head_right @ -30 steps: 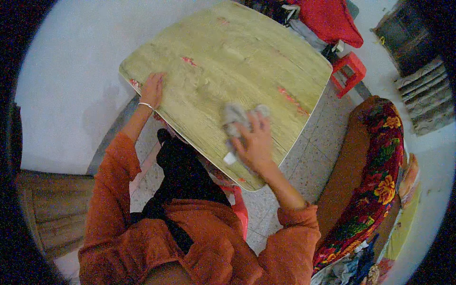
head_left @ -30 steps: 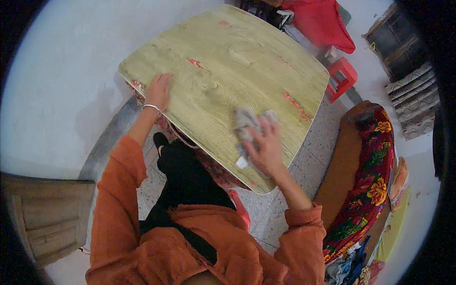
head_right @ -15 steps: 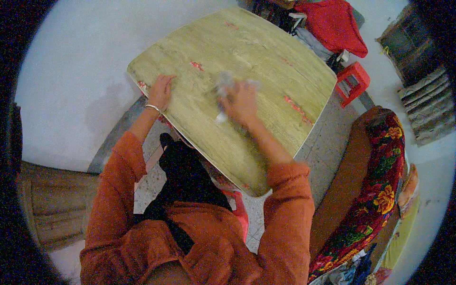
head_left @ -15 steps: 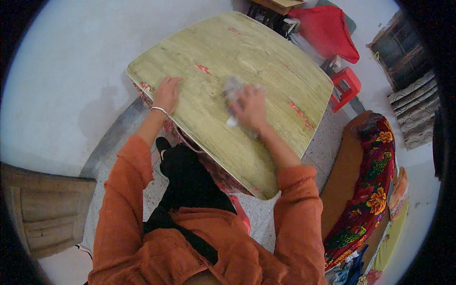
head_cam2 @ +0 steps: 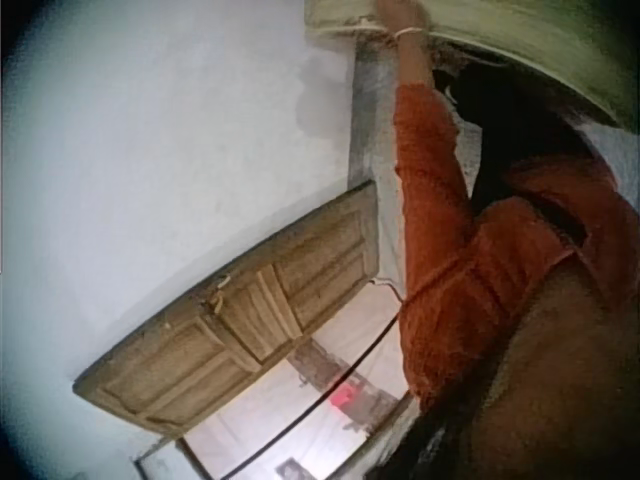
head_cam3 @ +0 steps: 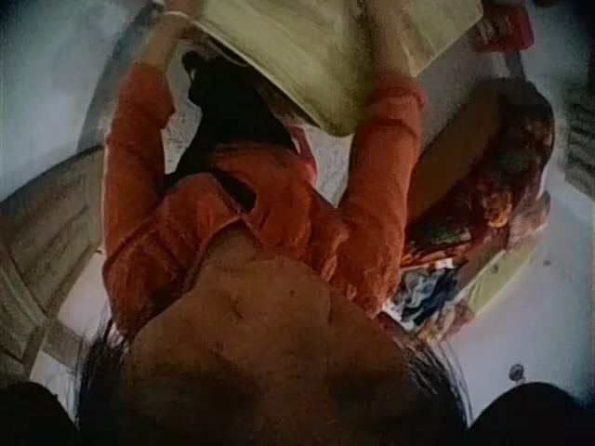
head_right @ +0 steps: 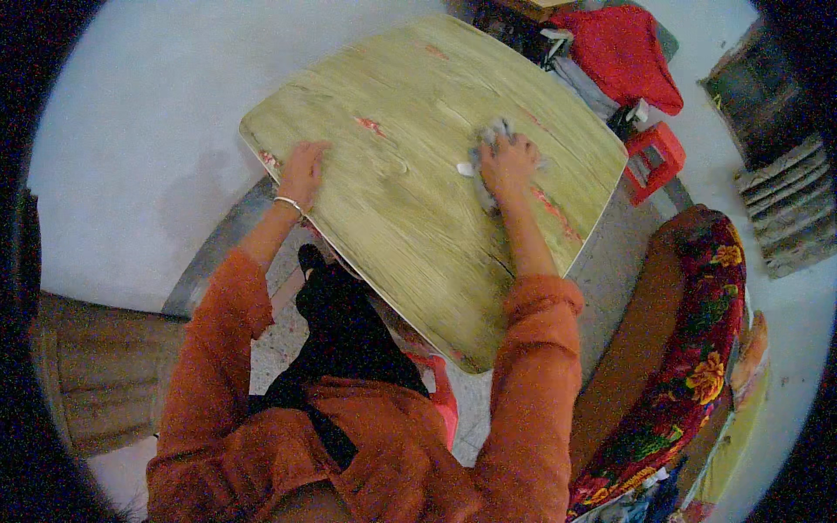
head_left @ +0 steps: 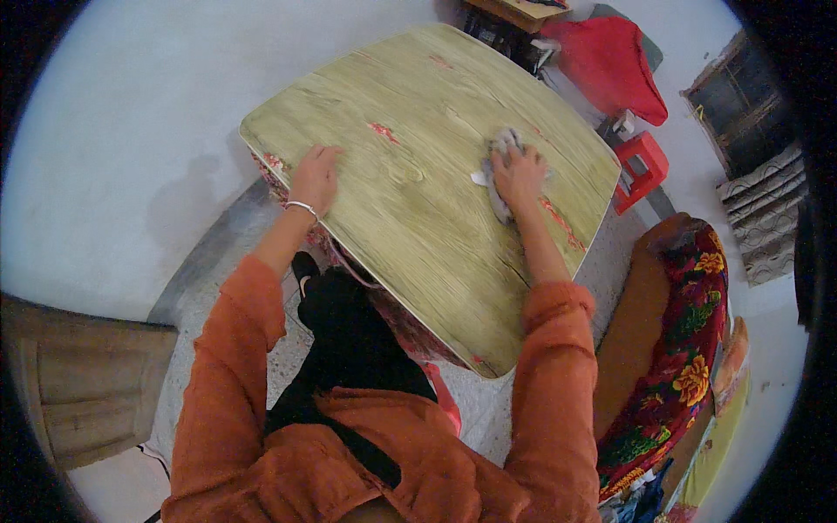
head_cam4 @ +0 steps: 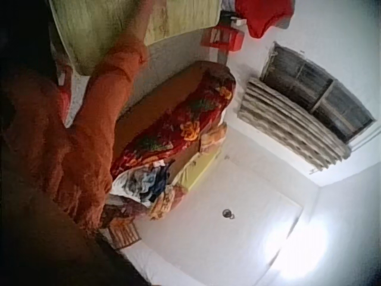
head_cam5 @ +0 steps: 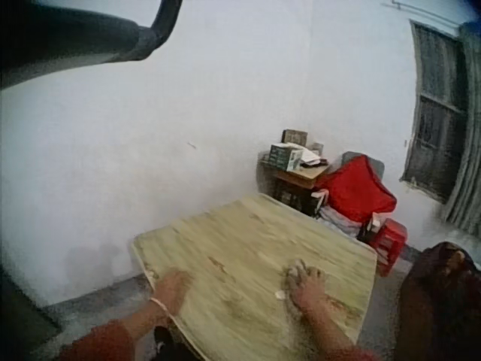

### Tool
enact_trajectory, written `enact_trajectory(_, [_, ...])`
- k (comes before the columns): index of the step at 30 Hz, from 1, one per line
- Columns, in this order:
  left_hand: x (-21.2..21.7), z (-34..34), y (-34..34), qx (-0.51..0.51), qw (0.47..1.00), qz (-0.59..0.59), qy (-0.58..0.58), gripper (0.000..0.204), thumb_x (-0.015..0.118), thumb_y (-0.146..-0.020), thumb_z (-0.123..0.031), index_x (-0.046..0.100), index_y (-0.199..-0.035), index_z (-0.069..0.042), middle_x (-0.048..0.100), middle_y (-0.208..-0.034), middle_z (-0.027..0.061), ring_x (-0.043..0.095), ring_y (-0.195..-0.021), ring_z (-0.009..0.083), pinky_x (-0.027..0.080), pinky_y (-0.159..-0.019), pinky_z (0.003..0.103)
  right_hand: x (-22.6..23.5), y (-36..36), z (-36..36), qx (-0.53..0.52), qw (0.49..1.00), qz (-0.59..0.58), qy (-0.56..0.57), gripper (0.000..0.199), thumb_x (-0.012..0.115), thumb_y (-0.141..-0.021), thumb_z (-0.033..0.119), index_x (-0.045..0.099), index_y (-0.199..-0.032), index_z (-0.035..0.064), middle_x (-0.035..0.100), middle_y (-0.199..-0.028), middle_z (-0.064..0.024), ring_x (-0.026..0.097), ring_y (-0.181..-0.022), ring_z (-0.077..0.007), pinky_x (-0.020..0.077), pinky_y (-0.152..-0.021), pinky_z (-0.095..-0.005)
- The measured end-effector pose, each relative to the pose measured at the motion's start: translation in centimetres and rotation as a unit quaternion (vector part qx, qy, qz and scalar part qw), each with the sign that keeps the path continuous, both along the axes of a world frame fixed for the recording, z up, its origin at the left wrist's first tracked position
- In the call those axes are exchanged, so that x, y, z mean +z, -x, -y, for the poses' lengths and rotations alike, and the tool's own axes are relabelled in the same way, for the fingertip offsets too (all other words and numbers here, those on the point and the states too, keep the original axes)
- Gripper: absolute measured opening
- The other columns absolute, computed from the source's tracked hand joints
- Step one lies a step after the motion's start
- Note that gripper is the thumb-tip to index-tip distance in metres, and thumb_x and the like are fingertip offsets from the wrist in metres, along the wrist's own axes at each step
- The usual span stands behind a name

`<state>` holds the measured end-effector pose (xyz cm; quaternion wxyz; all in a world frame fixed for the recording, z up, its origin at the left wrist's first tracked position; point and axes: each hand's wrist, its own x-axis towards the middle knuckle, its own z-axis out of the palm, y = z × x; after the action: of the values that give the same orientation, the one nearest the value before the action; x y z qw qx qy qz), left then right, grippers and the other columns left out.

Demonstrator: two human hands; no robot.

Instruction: The person wipes the surface of a small table with a cloth. They move around the table to reach different areas and continue wiping the entire top surface.

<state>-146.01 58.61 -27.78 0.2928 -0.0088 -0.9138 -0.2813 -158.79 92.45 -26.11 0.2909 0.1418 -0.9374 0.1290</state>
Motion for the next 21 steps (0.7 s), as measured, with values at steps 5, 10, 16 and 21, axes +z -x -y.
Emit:
enact_trajectory(5, [0.0,-0.3,0.8,-0.021,0.999,-0.027,0.008,0.024,0.047,-0.085,-0.002,0.062,-0.104,-0.006,0.055,-0.092,0.0161,0.056,-0.085,0.0355,0.046,-0.075,0.041,-1.0,-1.7,8.0,0.186,0.982,-0.011,0.022,0.032,0.064,-0.079,0.036,0.067,-0.097,0.0096,0.056,-0.112,-0.0173,0.047,-0.107,-0.0381,0.0378,-0.092,-0.0489])
enact_trajectory(10, [-0.3,0.6,0.2,-0.013,1.0,-0.022,0.017,0.023,0.048,-0.085,-0.003,0.062,-0.104,-0.006,0.054,-0.092,0.0161,0.056,-0.084,0.0355,0.046,-0.075,0.042,0.8,-13.2,7.4,0.352,0.933,0.068,0.013,0.036,0.065,-0.078,0.033,0.065,-0.109,0.0143,0.054,-0.118,-0.0167,0.043,-0.114,-0.0393,0.0339,-0.098,-0.0517])
enact_trajectory(16, [0.5,-0.7,-0.1,0.016,0.999,0.01,0.033,0.026,0.048,-0.085,-0.002,0.06,-0.107,-0.006,0.054,-0.094,0.0177,0.056,-0.087,0.0362,0.047,-0.077,0.042,1.5,-14.7,-0.4,0.136,0.985,0.056,-0.09,0.04,0.061,-0.082,0.034,0.062,-0.116,0.0118,0.052,-0.123,-0.0184,0.038,-0.123,-0.0424,0.028,-0.102,-0.0547])
enact_trajectory(21, [-0.5,0.2,0.1,0.008,0.999,-0.027,0.036,0.026,0.048,-0.084,-0.002,0.06,-0.107,-0.005,0.054,-0.094,0.0183,0.055,-0.087,0.0374,0.047,-0.077,0.042,0.1,-3.0,1.5,0.015,0.999,0.017,-0.041,0.041,0.056,-0.085,0.037,0.06,-0.117,0.0111,0.054,-0.125,-0.0149,0.04,-0.12,-0.0437,0.0241,-0.102,-0.0601])
